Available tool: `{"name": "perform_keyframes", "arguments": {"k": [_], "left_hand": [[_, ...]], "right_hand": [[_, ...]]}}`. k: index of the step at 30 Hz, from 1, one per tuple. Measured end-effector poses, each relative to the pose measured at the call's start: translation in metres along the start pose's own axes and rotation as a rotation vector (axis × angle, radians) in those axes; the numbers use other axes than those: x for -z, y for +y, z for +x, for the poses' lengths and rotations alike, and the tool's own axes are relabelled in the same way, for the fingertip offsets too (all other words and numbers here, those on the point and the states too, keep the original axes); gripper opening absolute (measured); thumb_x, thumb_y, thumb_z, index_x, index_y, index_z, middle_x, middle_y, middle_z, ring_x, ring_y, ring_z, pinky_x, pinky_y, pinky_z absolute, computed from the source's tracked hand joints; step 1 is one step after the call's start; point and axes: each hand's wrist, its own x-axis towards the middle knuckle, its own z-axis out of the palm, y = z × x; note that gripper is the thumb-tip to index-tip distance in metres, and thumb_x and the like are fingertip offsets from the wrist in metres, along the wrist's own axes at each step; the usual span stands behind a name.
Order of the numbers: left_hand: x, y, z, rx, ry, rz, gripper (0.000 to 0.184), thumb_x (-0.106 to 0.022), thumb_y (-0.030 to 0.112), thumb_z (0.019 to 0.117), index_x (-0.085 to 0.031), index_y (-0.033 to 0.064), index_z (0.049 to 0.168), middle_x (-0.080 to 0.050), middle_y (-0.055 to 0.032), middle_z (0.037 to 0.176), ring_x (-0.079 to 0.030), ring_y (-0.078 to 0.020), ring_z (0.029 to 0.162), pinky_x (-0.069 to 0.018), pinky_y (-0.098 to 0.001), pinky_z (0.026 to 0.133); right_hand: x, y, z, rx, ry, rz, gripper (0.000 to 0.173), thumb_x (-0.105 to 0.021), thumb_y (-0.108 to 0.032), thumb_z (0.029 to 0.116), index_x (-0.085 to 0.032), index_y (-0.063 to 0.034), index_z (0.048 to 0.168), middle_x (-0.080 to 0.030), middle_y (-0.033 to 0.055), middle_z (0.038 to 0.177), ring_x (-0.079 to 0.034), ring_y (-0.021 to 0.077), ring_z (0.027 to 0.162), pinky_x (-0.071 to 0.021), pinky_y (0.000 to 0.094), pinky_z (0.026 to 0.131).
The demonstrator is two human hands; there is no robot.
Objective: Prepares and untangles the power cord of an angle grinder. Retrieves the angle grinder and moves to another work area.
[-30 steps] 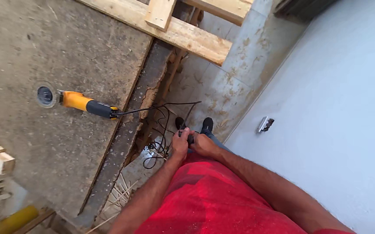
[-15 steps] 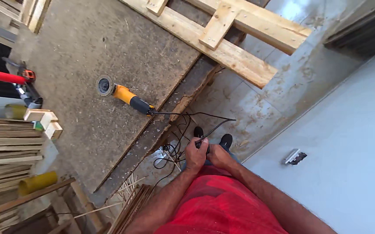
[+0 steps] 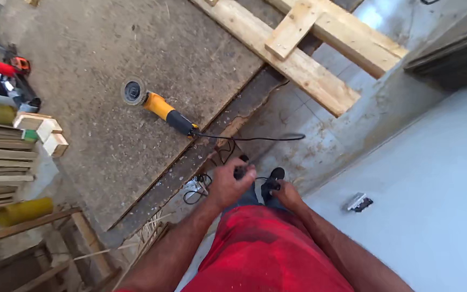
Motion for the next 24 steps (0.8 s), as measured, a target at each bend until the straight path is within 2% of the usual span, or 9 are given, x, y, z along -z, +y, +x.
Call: {"name": "perform_keyframes", "arguments": {"k": [3,5,8,11,14,17,20,22,24], "left_hand": [[-0.006,-0.023,-0.014,0.012,-0.014,-0.043,0.029,-0.068,0.041,0.0927,-0.074,0.0196,0.111,-0.075,0.0067,0.104,-0.071,-0.0063,0.090,-0.0620,-0.0350,0.081],[0.001,-0.038,-0.030,-0.047,0.035,-0.134,0.023,-0.070,0.035,0.0929,-0.074,0.0155,0.105,-0.076,0.0042,0.106,-0.071,-0.0075,0.094,-0.0615,-0.0328,0.083],[0.035,-0.058,-0.038,-0.146,-0.006,-0.228,0.023,-0.071,0.031,0.0950,-0.073,0.0105,0.104,-0.076,-0.0012,0.105,-0.072,-0.0118,0.095,-0.0621,-0.0345,0.083],[0.086,-0.079,-0.042,-0.189,0.028,-0.270,0.023,-0.072,0.033,0.0943,-0.073,0.0120,0.103,-0.077,-0.0031,0.103,-0.073,-0.0149,0.092,-0.0623,-0.0346,0.079],[0.148,-0.103,-0.050,-0.030,0.082,-0.138,0.027,-0.074,0.037,0.0907,-0.074,0.0143,0.104,-0.077,-0.0002,0.102,-0.072,-0.0112,0.087,-0.0614,-0.0322,0.076],[0.214,-0.144,-0.068,0.370,0.135,0.146,0.029,-0.073,0.038,0.0900,-0.073,0.0147,0.107,-0.075,-0.0004,0.095,-0.070,-0.0149,0.083,-0.0589,-0.0421,0.076],[0.260,-0.205,-0.089,0.720,0.183,0.320,0.034,-0.074,0.036,0.0949,-0.071,0.0075,0.113,-0.071,-0.0160,0.096,-0.069,-0.0328,0.089,-0.0537,-0.0619,0.083],[0.273,-0.232,-0.098,0.873,0.315,0.226,0.034,-0.071,0.033,0.0972,-0.068,0.0057,0.116,-0.074,-0.0156,0.098,-0.072,-0.0302,0.089,-0.0573,-0.0570,0.084],[0.274,-0.237,-0.093,0.954,0.490,0.010,0.032,-0.070,0.028,0.0988,-0.065,0.0036,0.119,-0.074,-0.0126,0.093,-0.073,-0.0225,0.080,-0.0609,-0.0440,0.076]], "right_hand": [[0.013,-0.009,0.034,0.002,0.019,0.202,0.043,-0.069,-0.022,0.0957,-0.062,-0.0074,0.135,-0.071,0.0163,0.117,-0.069,0.0313,0.107,-0.0545,0.0559,0.096],[0.026,-0.025,0.032,-0.060,0.036,0.740,0.038,-0.046,-0.021,0.1085,-0.053,0.0008,0.138,-0.069,0.0197,0.121,-0.069,0.0291,0.107,-0.0571,0.0474,0.093],[0.069,-0.074,0.023,-0.040,0.018,1.569,0.074,-0.005,-0.059,0.1074,-0.044,-0.0070,0.142,-0.071,0.0194,0.116,-0.073,0.0319,0.100,-0.0606,0.0476,0.086],[0.102,-0.106,0.025,0.089,0.078,1.892,0.070,-0.011,-0.057,0.1076,-0.054,-0.0061,0.129,-0.072,0.0133,0.112,-0.073,0.0236,0.099,-0.0599,0.0377,0.086],[0.128,-0.148,0.018,0.242,0.099,1.955,0.045,-0.024,-0.031,0.1081,-0.058,-0.0036,0.119,-0.072,0.0115,0.111,-0.073,0.0201,0.098,-0.0593,0.0340,0.085],[0.139,-0.181,0.004,0.453,-0.051,1.952,0.038,-0.030,-0.019,0.1018,-0.063,-0.0049,0.113,-0.072,0.0087,0.103,-0.072,0.0176,0.095,-0.0588,0.0340,0.090],[0.127,-0.227,-0.008,0.451,-0.060,1.720,0.032,-0.036,-0.032,0.1017,-0.066,-0.0192,0.100,-0.061,-0.0056,0.073,-0.061,0.0071,0.062,-0.0575,0.0272,0.063],[0.108,-0.266,-0.014,0.425,0.062,1.347,0.038,-0.034,-0.039,0.1101,-0.064,-0.0177,0.100,-0.055,-0.0052,0.060,-0.052,0.0077,0.046,-0.0537,0.0290,0.050],[0.084,-0.306,-0.010,0.532,0.143,0.888,0.036,-0.039,-0.031,0.1111,-0.067,-0.0078,0.111,-0.066,0.0021,0.068,-0.058,0.0133,0.050,-0.0559,0.0346,0.051]]}}
